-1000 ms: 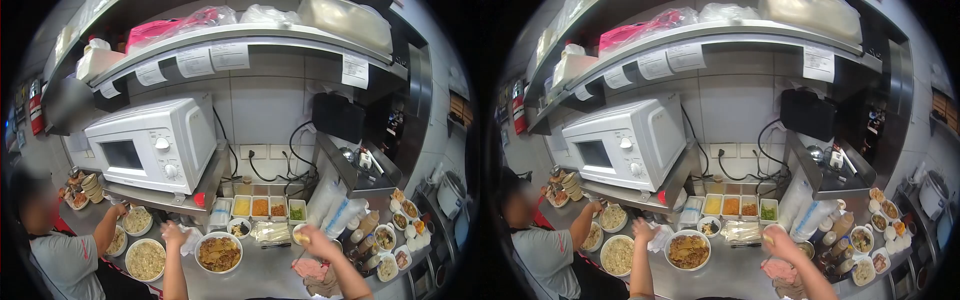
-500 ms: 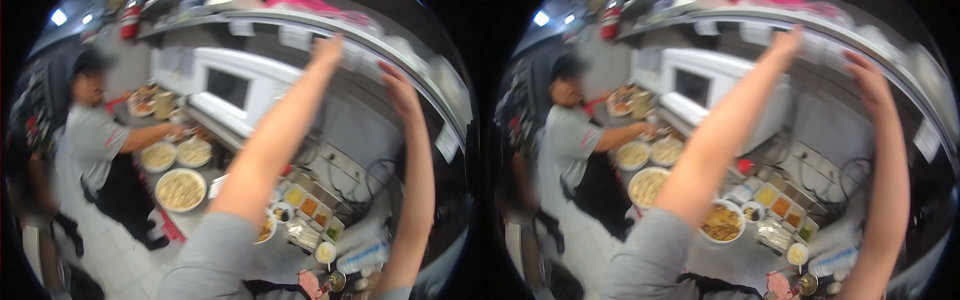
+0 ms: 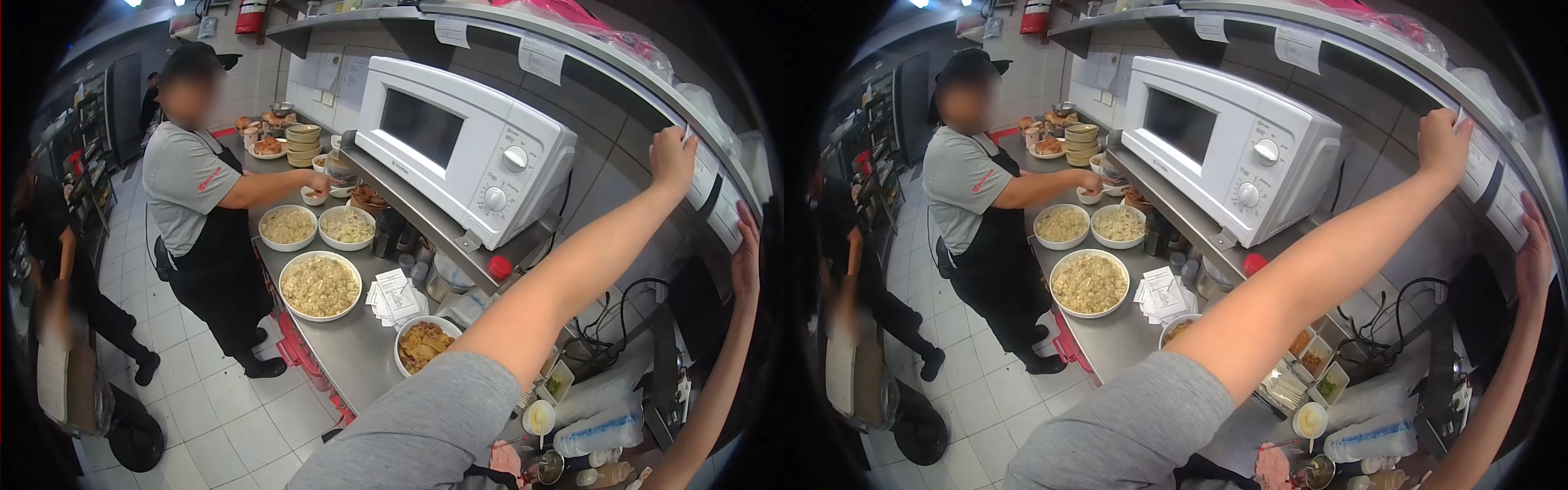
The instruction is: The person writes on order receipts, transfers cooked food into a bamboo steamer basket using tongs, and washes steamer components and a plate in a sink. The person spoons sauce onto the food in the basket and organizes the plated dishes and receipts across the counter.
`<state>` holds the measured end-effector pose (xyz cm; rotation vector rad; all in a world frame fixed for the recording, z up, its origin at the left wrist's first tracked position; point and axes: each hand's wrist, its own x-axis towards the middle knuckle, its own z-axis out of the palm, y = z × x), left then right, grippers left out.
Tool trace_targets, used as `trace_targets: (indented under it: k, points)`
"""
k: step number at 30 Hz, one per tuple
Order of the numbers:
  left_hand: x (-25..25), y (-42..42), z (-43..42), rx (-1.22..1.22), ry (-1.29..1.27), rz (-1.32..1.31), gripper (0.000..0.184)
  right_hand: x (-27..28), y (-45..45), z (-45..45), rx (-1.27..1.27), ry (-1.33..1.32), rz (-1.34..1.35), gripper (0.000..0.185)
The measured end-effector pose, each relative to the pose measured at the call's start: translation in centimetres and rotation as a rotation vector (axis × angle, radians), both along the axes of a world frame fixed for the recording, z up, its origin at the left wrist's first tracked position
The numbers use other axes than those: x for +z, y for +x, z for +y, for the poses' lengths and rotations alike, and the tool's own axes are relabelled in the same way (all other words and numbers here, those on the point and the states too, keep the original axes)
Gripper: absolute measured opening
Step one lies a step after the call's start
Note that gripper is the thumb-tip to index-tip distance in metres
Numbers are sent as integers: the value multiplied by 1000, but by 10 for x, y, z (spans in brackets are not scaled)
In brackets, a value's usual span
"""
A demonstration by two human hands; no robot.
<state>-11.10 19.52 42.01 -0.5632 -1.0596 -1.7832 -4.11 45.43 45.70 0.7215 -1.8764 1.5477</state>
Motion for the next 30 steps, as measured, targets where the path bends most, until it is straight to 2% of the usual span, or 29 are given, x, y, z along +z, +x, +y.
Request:
trace_targets:
  k: [2, 4, 5, 8, 9, 12, 13, 14, 15, 20, 26, 29, 30]
  points:
    - [1, 10, 6, -9, 12, -26, 32, -8, 11, -28, -49, 14, 14, 45]
    - [1, 3, 4, -108, 29, 82, 37, -6, 0, -17, -108, 166, 143, 47]
    - [0, -4, 5, -60, 9, 106, 38, -14, 6, -34, -99, 92, 136, 47]
    - [-4, 6, -15, -16, -255, 110, 33, -27, 21, -63, -166, 1, 150, 44]
    - [-5, -6, -11, -78, -218, 104, 36, -29, 29, -77, -194, -37, 155, 43]
    - [-1, -16, -22, -251, -352, -40, 43, -32, 29, -79, -205, -99, 148, 38]
    - [-3, -8, -19, -363, -259, 44, 46, -34, 31, -79, -203, -129, 106, 36]
    - [-3, 1, -24, -464, -296, -28, 44, -35, 33, -80, -211, -137, 109, 35]
    - [-2, 0, -24, -507, -300, 21, 39, -36, 34, -83, -207, -141, 111, 34]
    - [-3, -15, -13, -513, -230, 1, 28, -38, 36, -80, -191, -183, 100, 32]
    - [-1, -1, -6, -361, -285, -66, 24, -40, 42, -82, -209, -167, 106, 34]
    - [-17, 29, 17, 382, -139, -158, 31, -45, 48, -83, -189, -114, 142, 38]
    - [-28, 43, 12, 299, -247, 42, 46, -48, 49, -81, -184, -84, 137, 40]
